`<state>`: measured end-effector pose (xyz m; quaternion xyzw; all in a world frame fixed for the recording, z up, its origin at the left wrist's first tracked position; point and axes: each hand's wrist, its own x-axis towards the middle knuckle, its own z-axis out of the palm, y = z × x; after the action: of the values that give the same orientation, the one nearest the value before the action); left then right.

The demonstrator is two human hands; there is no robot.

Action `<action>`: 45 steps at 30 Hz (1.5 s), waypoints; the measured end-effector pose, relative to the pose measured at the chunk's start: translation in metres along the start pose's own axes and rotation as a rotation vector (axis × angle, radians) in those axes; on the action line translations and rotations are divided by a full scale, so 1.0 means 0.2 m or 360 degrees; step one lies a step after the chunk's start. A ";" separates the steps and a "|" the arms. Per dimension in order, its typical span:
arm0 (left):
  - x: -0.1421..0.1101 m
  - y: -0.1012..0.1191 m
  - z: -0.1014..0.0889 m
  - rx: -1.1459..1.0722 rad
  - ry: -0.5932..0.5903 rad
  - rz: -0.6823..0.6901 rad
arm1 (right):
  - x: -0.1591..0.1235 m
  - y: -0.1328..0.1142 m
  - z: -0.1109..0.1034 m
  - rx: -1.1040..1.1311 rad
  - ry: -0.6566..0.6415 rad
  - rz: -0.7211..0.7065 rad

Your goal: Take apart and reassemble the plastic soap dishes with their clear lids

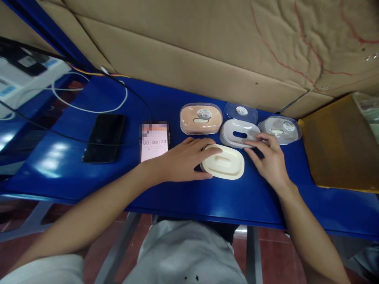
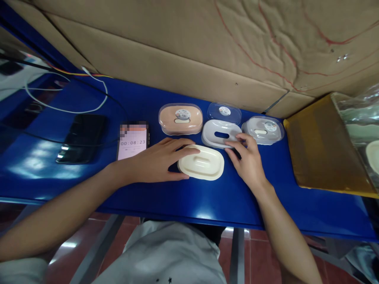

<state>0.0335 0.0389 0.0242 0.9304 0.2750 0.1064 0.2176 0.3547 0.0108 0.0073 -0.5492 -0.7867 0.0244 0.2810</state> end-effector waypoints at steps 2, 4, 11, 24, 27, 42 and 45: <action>0.00 0.00 0.00 0.0006 0.0001 -0.0022 | 0.00 -0.01 0.00 -0.0010 -0.0006 -0.0009; 0.00 0.00 0.00 0.0009 -0.0005 -0.0032 | 0.00 -0.01 0.00 -0.0043 -0.0024 0.0005; 0.00 -0.01 0.00 0.0064 -0.0025 -0.0042 | -0.01 0.03 0.03 -0.0202 -0.0232 0.0061; 0.00 0.01 -0.04 -0.0262 0.0061 -0.0049 | -0.01 0.05 0.03 -0.0120 -0.0259 0.0115; 0.00 0.01 -0.04 -0.0285 0.0091 -0.0091 | 0.00 0.05 0.03 0.0002 -0.0218 0.0138; 0.03 -0.03 -0.03 -0.0427 0.0268 -0.0265 | -0.03 -0.10 -0.01 0.0250 -0.0259 -0.0194; 0.02 -0.03 -0.03 -0.0387 0.0205 -0.0225 | -0.04 -0.10 0.00 0.0252 -0.0335 -0.0303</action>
<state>0.0327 0.0488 0.0260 0.8669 0.3382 0.1827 0.3174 0.3401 -0.0047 0.0109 -0.4427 -0.8558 0.1172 0.2404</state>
